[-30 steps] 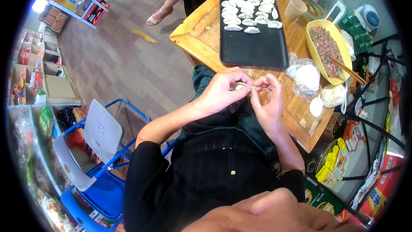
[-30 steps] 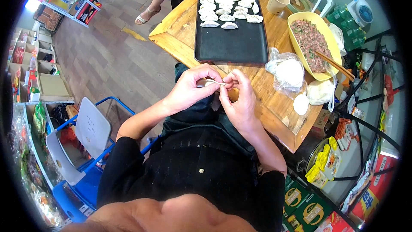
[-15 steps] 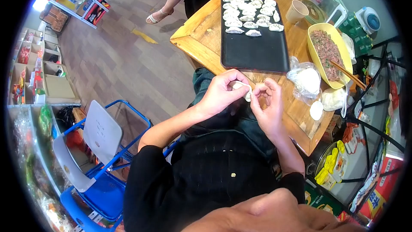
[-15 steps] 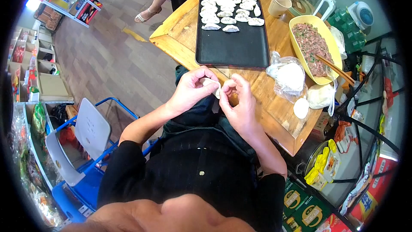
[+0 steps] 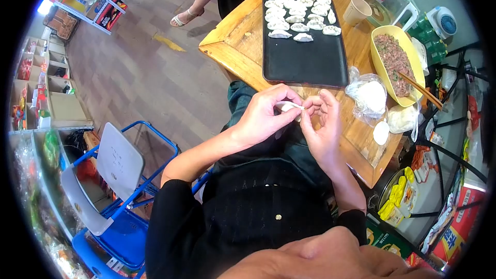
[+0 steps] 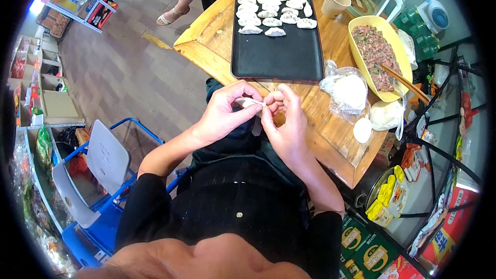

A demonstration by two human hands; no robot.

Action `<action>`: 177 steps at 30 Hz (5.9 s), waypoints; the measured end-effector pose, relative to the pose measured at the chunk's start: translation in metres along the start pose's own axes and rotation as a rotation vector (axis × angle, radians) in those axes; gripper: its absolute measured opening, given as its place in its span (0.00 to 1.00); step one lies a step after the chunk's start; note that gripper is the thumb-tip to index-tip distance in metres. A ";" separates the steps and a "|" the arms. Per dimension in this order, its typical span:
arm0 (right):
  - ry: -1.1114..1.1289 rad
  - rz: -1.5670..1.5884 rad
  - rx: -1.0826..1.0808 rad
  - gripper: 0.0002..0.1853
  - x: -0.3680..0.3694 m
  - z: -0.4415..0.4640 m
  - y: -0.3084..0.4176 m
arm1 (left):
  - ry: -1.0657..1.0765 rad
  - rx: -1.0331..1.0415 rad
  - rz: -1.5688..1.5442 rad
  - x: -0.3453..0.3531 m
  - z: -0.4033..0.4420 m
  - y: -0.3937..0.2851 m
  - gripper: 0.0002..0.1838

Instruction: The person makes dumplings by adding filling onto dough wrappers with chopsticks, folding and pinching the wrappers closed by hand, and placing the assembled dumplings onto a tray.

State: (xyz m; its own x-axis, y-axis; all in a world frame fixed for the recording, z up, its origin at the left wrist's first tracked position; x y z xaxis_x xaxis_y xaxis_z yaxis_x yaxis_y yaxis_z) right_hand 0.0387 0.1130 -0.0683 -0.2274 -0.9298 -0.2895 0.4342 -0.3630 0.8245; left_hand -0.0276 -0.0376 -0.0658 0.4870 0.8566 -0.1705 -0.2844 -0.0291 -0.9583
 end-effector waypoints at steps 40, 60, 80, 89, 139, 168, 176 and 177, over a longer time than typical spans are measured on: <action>0.081 -0.024 -0.033 0.32 0.009 0.006 0.010 | 0.062 -0.339 -0.597 -0.001 -0.011 0.029 0.06; 0.080 -0.070 0.020 0.30 0.007 0.013 0.004 | 0.089 -0.380 -0.743 -0.004 -0.015 0.035 0.08; 0.254 -0.311 -0.309 0.21 0.007 0.033 0.039 | 0.041 -0.234 -0.405 -0.016 -0.019 0.021 0.05; 0.298 -0.309 -0.389 0.25 0.009 0.034 0.038 | 0.030 -0.193 -0.290 -0.025 -0.024 0.017 0.05; 0.201 -0.269 -0.298 0.25 0.002 0.011 0.074 | -0.054 0.013 -0.200 -0.020 -0.047 -0.024 0.11; 0.139 -0.116 0.066 0.10 -0.047 0.046 0.000 | 0.017 0.195 0.328 -0.008 0.045 -0.014 0.07; 0.032 -0.138 0.097 0.09 -0.124 0.039 -0.035 | 0.006 0.393 0.521 0.036 0.170 0.023 0.04; 0.030 -0.138 0.095 0.09 -0.129 0.036 -0.039 | 0.005 0.369 0.539 0.042 0.180 0.033 0.04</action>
State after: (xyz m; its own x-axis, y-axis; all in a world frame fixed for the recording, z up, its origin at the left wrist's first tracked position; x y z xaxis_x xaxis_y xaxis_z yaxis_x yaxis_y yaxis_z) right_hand 0.0197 0.2493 -0.0457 -0.2521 -0.8735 -0.4164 0.3159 -0.4810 0.8178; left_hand -0.1658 0.0899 -0.0634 0.2007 0.7687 -0.6074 -0.7543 -0.2743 -0.5965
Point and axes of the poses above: each hand's wrist, its own z-axis towards the middle knuckle, its own x-axis out of the palm, y = z × x, the point moved 3 cm from there along z, towards the middle knuckle, and after that the axes turned 6 degrees about -x, right-handed, at the moved point
